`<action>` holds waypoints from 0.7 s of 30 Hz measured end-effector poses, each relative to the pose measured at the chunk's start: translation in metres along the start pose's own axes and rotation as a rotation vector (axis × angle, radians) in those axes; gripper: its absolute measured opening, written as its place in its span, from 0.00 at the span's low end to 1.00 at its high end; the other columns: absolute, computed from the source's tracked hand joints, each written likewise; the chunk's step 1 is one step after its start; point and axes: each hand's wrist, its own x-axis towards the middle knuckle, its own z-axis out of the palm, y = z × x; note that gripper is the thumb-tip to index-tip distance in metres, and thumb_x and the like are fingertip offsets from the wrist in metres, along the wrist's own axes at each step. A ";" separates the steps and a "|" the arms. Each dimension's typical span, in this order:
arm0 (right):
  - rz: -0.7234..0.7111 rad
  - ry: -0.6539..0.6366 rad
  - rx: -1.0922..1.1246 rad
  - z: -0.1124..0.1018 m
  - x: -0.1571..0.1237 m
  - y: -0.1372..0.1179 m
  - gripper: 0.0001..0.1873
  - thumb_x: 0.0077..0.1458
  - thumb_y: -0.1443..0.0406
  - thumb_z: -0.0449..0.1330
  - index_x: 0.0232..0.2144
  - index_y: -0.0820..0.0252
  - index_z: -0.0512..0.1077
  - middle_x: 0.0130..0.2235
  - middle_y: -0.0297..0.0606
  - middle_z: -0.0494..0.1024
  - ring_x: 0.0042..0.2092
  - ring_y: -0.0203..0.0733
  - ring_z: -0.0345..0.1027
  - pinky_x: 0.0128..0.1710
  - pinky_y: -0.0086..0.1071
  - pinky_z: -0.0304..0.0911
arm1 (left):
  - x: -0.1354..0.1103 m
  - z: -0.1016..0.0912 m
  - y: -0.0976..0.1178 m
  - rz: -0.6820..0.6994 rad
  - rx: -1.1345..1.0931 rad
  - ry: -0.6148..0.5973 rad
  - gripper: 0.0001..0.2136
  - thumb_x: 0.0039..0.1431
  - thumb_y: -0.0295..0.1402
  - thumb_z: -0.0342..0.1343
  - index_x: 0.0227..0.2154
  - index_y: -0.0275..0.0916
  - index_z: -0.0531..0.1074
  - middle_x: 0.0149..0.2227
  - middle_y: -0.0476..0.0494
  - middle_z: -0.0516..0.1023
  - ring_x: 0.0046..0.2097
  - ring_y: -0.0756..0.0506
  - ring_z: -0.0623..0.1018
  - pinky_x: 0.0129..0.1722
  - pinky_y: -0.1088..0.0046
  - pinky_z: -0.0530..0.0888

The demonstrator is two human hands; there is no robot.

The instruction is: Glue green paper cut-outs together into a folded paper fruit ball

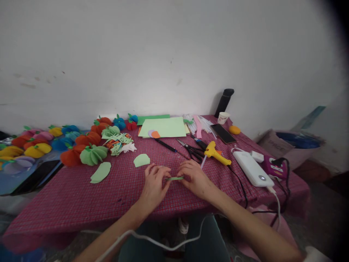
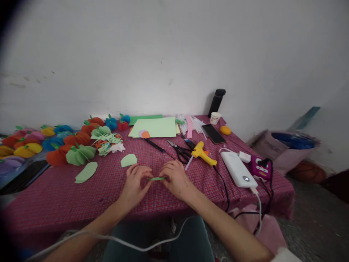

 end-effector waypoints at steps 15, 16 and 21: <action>-0.311 0.326 -0.170 -0.017 -0.014 -0.024 0.10 0.50 0.73 0.57 0.34 0.54 0.71 0.43 0.31 0.77 0.50 0.42 0.60 0.56 0.49 0.47 | -0.004 -0.028 0.020 0.245 0.059 0.241 0.08 0.52 0.23 0.52 0.31 0.42 0.72 0.33 0.52 0.79 0.42 0.44 0.71 0.50 0.57 0.57; -0.319 0.335 -0.171 -0.017 -0.015 -0.024 0.10 0.51 0.73 0.57 0.34 0.53 0.71 0.43 0.31 0.77 0.50 0.42 0.60 0.56 0.49 0.48 | -0.004 -0.030 0.021 0.262 0.067 0.262 0.08 0.53 0.23 0.52 0.31 0.43 0.72 0.32 0.52 0.79 0.42 0.45 0.71 0.50 0.57 0.57; -0.275 0.289 -0.163 -0.021 -0.018 -0.025 0.12 0.51 0.72 0.56 0.34 0.49 0.71 0.44 0.29 0.77 0.49 0.43 0.62 0.56 0.49 0.47 | -0.008 -0.036 0.023 0.305 0.113 0.253 0.10 0.52 0.22 0.53 0.32 0.45 0.72 0.33 0.54 0.80 0.43 0.45 0.71 0.51 0.57 0.56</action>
